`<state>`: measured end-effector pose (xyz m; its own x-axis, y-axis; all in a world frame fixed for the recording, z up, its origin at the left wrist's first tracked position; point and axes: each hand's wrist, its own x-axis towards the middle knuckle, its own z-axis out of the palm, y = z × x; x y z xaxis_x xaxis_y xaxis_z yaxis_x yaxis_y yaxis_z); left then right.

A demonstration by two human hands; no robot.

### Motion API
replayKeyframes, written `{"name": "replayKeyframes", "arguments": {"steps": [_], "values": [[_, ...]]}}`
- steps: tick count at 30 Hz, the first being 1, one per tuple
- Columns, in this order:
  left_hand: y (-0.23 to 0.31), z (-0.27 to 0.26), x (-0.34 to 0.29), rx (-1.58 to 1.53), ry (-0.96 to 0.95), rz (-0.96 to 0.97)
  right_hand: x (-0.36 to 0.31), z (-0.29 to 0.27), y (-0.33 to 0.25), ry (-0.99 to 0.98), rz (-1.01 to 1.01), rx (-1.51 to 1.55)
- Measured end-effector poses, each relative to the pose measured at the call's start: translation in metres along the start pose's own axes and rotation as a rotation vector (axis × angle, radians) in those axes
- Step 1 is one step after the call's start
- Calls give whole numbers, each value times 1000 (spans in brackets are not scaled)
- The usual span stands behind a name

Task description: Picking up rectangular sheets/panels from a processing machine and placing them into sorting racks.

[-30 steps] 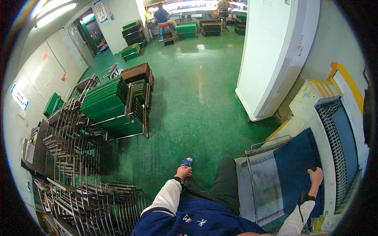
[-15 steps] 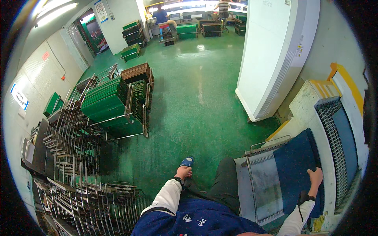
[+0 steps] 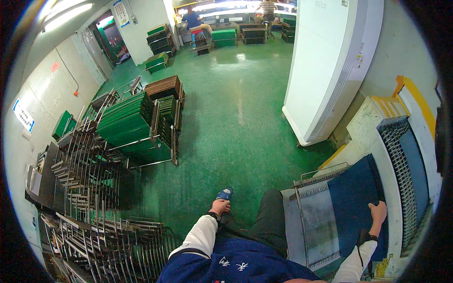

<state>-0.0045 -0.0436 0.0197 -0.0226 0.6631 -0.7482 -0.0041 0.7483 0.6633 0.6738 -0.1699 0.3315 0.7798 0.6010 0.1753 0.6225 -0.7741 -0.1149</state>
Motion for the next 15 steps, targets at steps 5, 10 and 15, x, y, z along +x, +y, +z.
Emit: {"name": "replayKeyframes", "arguments": {"steps": [5, 10, 15], "values": [[5, 4, -5, -80, -11, -23, -6, -9, -7, -20, 14, 4], [3, 4, -5, -126, -19, -20, -6, -7, -5, 10, 10, 2], [6, 6, -8, -64, -14, 0, -3, -3, 0, -2, 10, 5]]}}
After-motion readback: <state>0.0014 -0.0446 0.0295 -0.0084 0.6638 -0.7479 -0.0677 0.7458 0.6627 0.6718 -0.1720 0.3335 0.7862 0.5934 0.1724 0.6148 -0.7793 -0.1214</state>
